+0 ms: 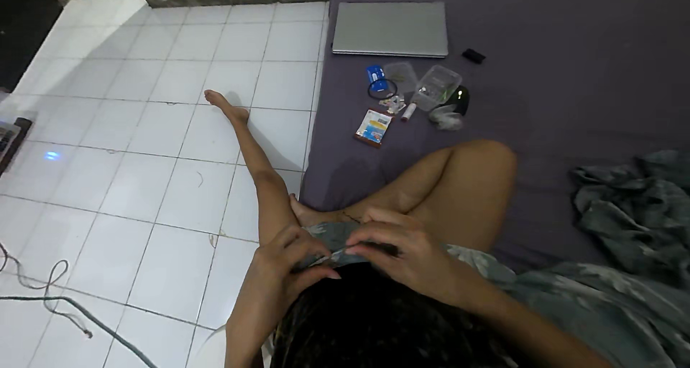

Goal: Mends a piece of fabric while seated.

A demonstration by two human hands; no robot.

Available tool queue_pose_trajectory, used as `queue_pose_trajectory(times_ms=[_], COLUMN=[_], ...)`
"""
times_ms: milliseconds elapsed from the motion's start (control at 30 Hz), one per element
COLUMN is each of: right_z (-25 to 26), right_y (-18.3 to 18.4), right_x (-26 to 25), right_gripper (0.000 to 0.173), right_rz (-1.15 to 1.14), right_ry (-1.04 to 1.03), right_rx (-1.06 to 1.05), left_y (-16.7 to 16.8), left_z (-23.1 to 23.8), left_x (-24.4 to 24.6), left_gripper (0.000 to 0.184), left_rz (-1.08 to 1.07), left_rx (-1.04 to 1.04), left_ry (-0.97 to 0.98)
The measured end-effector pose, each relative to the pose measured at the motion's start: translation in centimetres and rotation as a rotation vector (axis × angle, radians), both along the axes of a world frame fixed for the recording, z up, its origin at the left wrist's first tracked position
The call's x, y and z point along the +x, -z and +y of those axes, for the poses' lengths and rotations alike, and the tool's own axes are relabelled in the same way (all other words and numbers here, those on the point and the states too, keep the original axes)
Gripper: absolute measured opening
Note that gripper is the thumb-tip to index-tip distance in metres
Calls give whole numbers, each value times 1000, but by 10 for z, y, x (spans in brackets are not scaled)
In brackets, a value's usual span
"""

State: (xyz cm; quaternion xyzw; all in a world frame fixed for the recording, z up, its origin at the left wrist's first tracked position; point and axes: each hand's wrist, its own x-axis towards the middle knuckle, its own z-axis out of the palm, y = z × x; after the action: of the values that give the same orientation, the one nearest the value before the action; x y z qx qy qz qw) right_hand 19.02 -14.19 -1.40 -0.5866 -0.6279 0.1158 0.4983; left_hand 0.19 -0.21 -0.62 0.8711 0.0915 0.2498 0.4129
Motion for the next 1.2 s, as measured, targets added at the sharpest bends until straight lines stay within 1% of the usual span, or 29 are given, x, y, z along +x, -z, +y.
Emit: queue_pose_trajectory(times_ms=[133,300,400,533,633,833,933,1033,1133,1200], right_z=[-1,-1,-2,-2,-2,-2,-2,-2,-3,-3], right_y=[-1,-1,-2,-2,-2,-4,-3,-2,-3,-2], right_x=[0,-1,-1,-1,-1,-2,-2,-2,0,1], right_gripper=[16,16,16,17,17,17,17,18,18,17], right_rz=[13,-14,-32,-41,-27,-41,-50,-51,-47,-40], right_ry=[-11,-7,1,-2,-6,-12,-4,-4,7,9], right_rx=[-8,-5,-15,-16,-23,-29,-31,-38,-49,-54], left_y=[4,5,7,12,14,17,15,13,11,11], left_z=[0,-3,-5,-8,-8,-5,-5,-6,-8,-10], left_x=[0,1,1,3,2,0,0,-1,0,0], left_gripper=[28,35,33,22,15,17,19,20,23,24], left_rz=[4,47,51,0,-16,0,63,120,108,73], left_rx=[-54,-91,-144,-255,-298,-345,-314,-215,-141,-166], left_ry=[39,67,66,41,44,105,106,90,41,-3])
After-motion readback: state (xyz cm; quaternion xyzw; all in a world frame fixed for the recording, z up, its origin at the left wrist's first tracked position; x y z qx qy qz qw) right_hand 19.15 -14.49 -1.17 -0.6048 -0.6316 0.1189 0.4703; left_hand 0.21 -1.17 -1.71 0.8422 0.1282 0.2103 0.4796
